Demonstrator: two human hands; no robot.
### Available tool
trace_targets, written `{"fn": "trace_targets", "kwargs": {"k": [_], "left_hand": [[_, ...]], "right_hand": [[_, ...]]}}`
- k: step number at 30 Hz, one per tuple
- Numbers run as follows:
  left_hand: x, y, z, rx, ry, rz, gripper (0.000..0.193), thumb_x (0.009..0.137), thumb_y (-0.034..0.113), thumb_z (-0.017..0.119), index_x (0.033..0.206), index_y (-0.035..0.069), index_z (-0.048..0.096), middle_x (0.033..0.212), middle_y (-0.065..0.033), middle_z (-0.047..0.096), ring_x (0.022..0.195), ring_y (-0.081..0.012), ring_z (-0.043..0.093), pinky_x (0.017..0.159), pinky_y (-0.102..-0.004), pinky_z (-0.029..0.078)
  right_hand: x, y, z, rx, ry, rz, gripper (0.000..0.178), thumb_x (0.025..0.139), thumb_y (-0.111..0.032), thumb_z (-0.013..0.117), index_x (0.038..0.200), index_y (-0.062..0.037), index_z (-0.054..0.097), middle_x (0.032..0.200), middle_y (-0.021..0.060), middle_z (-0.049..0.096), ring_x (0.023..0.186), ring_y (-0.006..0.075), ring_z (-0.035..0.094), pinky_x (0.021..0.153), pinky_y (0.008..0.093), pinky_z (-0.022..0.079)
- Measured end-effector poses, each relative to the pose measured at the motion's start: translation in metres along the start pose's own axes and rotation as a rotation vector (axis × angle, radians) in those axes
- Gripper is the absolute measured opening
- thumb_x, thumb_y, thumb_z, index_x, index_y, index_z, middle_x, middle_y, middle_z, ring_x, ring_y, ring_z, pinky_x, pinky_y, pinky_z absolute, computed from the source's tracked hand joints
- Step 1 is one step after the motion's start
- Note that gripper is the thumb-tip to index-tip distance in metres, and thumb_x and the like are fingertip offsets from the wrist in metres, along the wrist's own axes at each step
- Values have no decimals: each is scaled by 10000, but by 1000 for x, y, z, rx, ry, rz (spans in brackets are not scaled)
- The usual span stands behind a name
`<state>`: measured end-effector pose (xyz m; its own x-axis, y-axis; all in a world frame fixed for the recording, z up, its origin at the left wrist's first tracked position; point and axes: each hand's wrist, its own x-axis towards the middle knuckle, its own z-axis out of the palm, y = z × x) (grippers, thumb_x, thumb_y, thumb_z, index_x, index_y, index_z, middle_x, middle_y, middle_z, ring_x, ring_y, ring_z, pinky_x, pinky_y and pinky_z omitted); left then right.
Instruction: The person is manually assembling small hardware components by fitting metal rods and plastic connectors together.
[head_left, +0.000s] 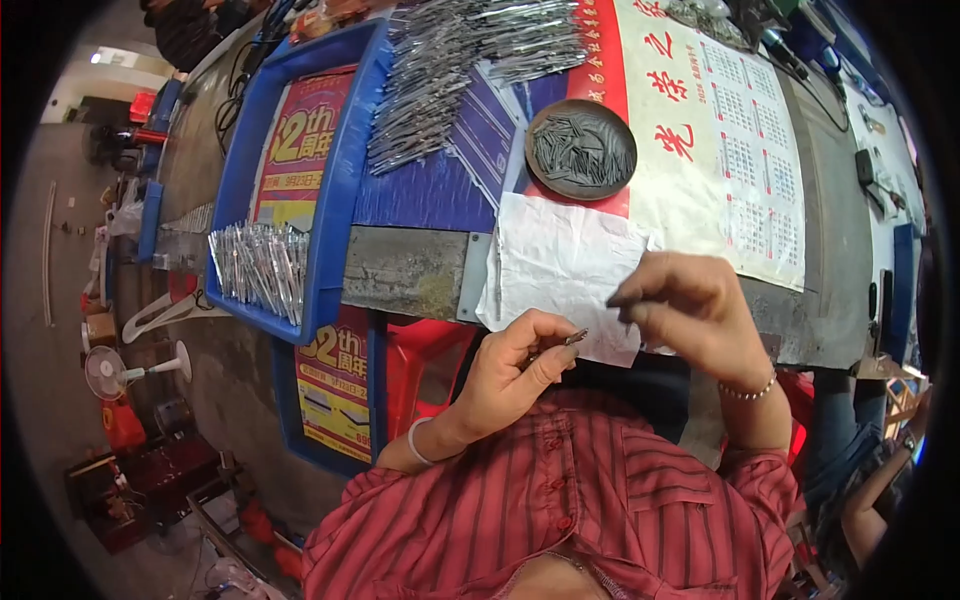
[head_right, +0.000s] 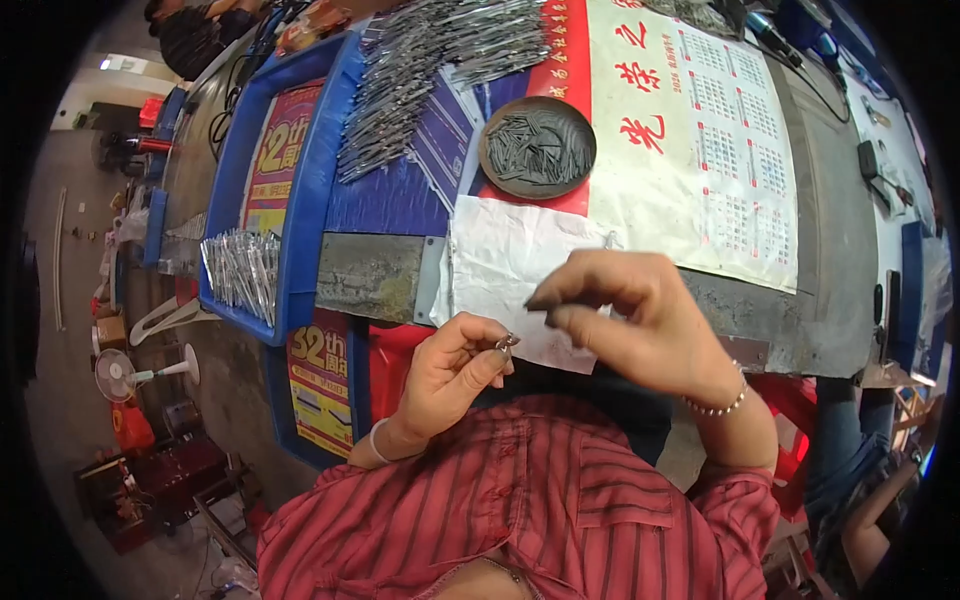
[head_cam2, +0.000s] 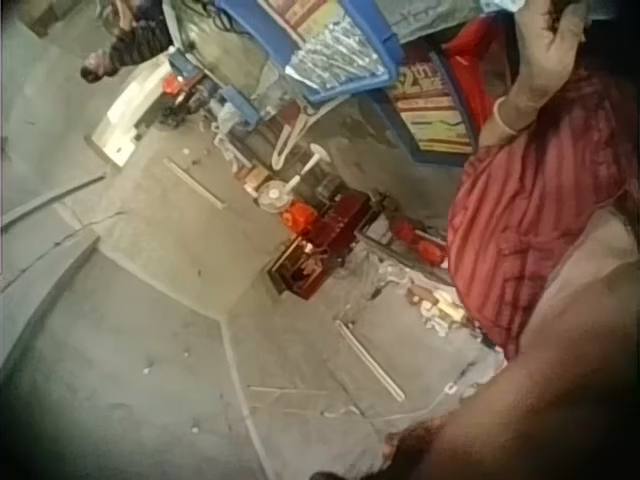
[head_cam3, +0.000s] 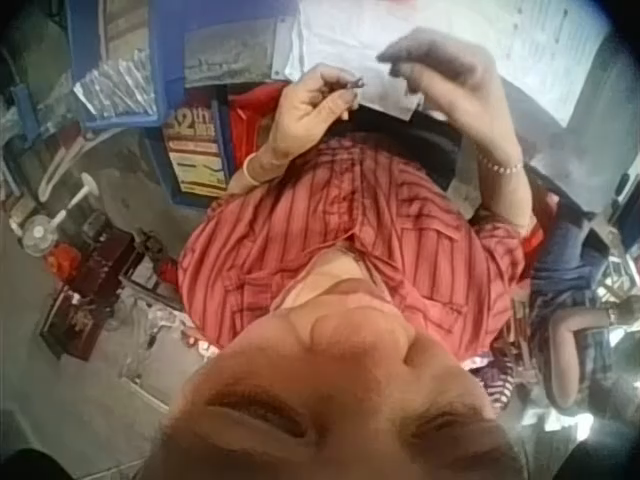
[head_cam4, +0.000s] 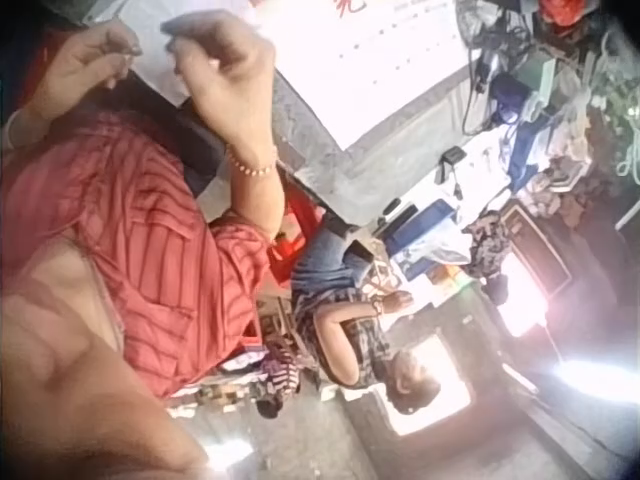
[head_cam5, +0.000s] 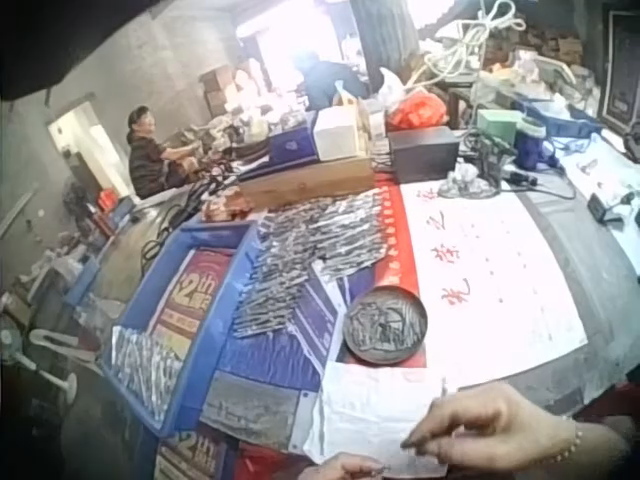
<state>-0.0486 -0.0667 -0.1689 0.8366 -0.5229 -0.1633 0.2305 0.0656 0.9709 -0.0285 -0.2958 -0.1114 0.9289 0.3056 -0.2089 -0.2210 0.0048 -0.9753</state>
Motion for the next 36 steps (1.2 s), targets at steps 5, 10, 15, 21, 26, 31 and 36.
{"fn": "trace_targets", "kwargs": {"k": [5,10,15,21,26,31,36], "left_hand": [[4,5,5,103,-18,-2,141,901,68,598,1022,-3,582,855,-52,632,741,-95,600,664,-229,478],[5,5,4,154,-96,35,175,914,22,565,1083,-19,548,908,-35,594,754,-53,550,640,-189,449],[4,4,4,175,-76,61,181,904,7,574,1082,-17,557,885,-31,595,724,-50,539,632,-185,441],[4,4,5,193,-85,70,176,903,6,573,1077,-19,565,884,-32,598,724,-53,544,626,-187,442],[3,5,5,199,-58,63,160,887,24,595,1041,-15,586,890,-68,622,749,-101,587,651,-220,464],[2,4,3,179,-71,72,179,898,-5,573,1075,-30,572,917,-54,592,733,-63,550,618,-188,445],[2,5,5,191,-12,37,148,873,52,620,1008,-7,606,865,-93,644,749,-154,626,680,-258,484]], "right_hand": [[-16,21,9,248,-4,-6,172,781,51,553,947,11,557,844,16,570,772,58,536,686,210,434],[-14,24,10,280,-20,-8,184,783,50,545,953,-9,505,842,-11,507,761,45,483,694,206,407],[-14,25,11,281,-33,-16,171,781,50,548,931,-14,496,836,-15,493,754,42,463,682,204,391],[-14,26,10,262,-40,-14,170,775,47,544,925,-14,495,823,-21,483,747,40,454,674,204,386],[-12,26,10,318,-34,20,170,763,38,550,912,-18,491,822,-20,480,739,40,454,669,202,387],[-13,26,10,368,-37,5,177,757,45,550,912,-15,490,831,-16,479,747,39,456,671,198,388],[-10,28,12,335,-53,0,179,755,46,553,911,-14,488,835,-16,479,749,38,457,670,194,387]]}}
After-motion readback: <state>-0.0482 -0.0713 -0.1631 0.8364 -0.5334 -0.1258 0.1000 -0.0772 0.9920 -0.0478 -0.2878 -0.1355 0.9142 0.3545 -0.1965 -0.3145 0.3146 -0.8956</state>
